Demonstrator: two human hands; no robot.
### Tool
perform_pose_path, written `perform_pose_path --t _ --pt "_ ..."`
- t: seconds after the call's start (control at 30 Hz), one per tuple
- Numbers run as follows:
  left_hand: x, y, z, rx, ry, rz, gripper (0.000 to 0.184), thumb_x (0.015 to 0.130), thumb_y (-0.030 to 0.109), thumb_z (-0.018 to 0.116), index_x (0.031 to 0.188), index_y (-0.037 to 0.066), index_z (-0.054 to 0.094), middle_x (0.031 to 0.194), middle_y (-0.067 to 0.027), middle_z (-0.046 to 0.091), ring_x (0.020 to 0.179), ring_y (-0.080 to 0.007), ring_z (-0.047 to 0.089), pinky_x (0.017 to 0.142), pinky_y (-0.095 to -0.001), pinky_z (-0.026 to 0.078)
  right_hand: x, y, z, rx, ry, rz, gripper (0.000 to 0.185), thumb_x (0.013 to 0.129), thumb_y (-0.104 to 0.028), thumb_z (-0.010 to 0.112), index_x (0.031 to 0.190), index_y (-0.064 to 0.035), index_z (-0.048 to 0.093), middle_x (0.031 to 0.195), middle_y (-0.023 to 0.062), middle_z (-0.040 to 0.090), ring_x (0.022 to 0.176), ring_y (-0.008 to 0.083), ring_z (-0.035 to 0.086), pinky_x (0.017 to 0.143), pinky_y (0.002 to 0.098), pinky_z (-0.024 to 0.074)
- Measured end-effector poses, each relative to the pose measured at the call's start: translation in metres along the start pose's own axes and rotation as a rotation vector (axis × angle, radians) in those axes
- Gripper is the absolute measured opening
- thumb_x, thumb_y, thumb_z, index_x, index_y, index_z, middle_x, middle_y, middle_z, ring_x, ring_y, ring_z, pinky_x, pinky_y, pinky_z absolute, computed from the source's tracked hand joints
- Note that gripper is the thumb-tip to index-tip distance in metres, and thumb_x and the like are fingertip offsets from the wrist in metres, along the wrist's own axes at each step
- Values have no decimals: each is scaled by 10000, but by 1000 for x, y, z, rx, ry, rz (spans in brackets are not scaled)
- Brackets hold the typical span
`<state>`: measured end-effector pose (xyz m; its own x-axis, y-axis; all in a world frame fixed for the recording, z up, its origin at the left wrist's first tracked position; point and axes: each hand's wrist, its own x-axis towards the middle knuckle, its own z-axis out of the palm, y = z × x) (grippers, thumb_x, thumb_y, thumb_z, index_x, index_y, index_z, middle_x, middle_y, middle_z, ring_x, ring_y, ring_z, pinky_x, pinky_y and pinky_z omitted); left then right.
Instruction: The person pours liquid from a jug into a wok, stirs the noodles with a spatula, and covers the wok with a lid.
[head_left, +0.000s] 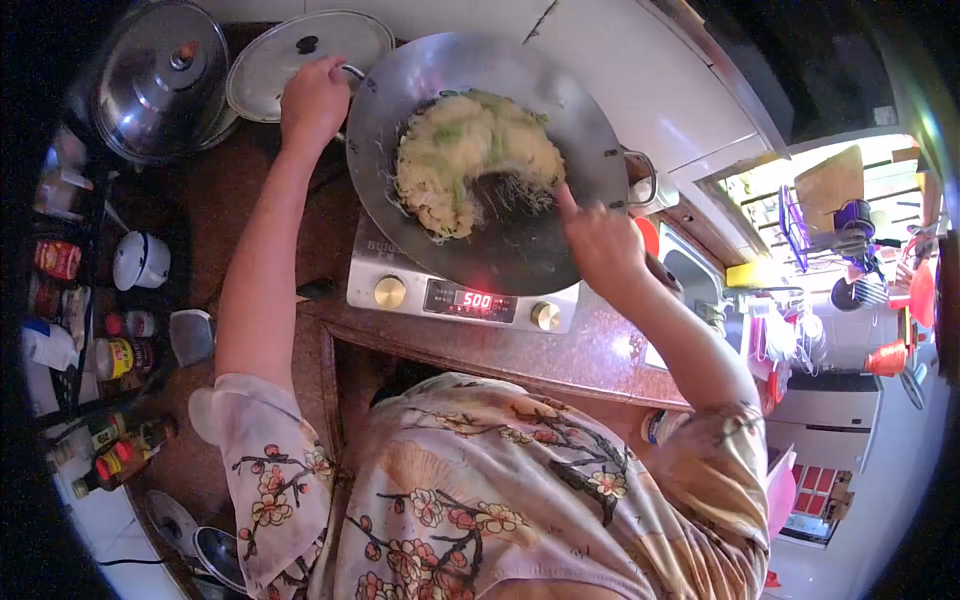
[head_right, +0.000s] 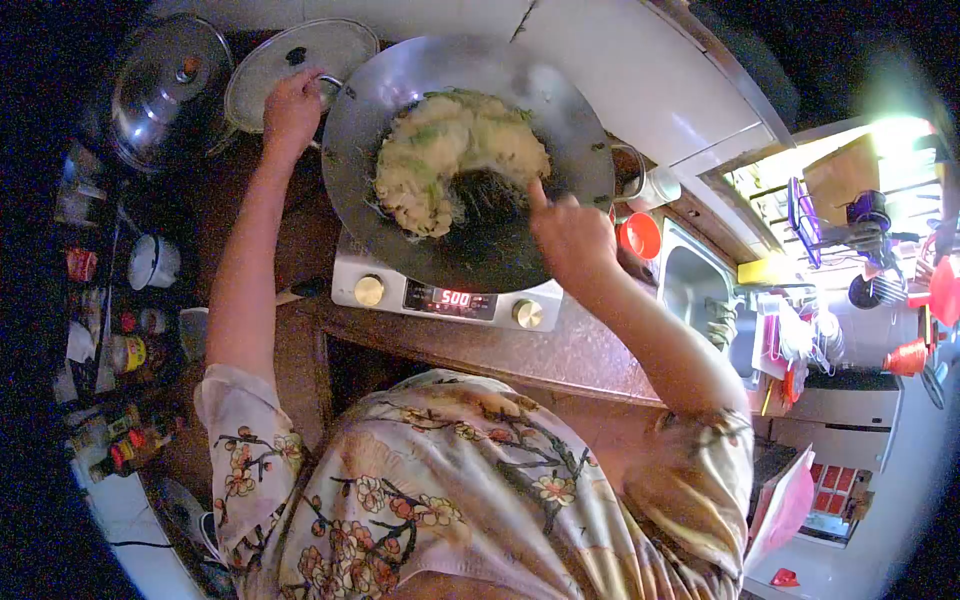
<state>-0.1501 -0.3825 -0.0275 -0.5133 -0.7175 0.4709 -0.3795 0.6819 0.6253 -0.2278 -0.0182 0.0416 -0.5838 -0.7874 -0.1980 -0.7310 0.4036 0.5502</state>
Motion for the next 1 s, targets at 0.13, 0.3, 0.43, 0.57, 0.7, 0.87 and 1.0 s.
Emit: perform_pose_path --t 0.13,0.3,0.43,0.57,0.7,0.87,1.0 --pt "-10 7 -6 45 24 19 266 866 197 486 1028 88 666 990 -187 640 912 -371 609 811 -442 480 -4 16 -11 54 -52 31 649 786 -44 528 1399 -173 356 845 144 617 707 278 649 567 385 526" --pt "-11 -3 2 -17 82 56 259 857 171 496 1025 64 662 980 -187 642 904 -380 607 805 -446 481 -73 23 -53 -108 -252 -106 610 804 -52 511 1390 -151 371 824 159 612 638 271 641 511 382 529" --pt "-13 5 -1 1 54 6 257 851 164 500 1025 65 662 989 -189 639 915 -378 603 810 -446 477 -34 -13 -14 12 -29 -90 500 853 -123 487 1348 -88 421 731 129 618 604 244 648 459 368 520" --pt "-13 2 -4 -29 64 19 260 847 168 503 1032 80 662 1002 -187 637 939 -378 596 819 -441 471 8 -11 -6 46 45 31 448 860 -117 481 1308 -109 458 768 127 638 679 245 665 546 362 539" --pt "-12 4 -5 4 26 -37 266 849 182 502 1045 94 659 1021 -185 632 950 -372 593 825 -434 468 -11 30 -8 -10 113 -46 298 848 -141 512 1136 -110 585 791 91 656 700 257 663 566 387 529" --pt "-13 -1 2 -24 57 -9 269 852 185 499 1047 84 655 1006 -191 634 933 -367 600 816 -433 469 4 107 -34 -194 151 46 116 772 -164 607 692 -98 658 751 92 671 805 247 668 630 378 538" --pt "-22 3 -2 -74 109 -7 270 855 181 499 1045 64 650 963 -198 641 893 -379 609 789 -445 477 39 137 -52 -114 -48 87 239 822 -295 619 714 -91 683 735 127 648 788 286 643 660 410 513"
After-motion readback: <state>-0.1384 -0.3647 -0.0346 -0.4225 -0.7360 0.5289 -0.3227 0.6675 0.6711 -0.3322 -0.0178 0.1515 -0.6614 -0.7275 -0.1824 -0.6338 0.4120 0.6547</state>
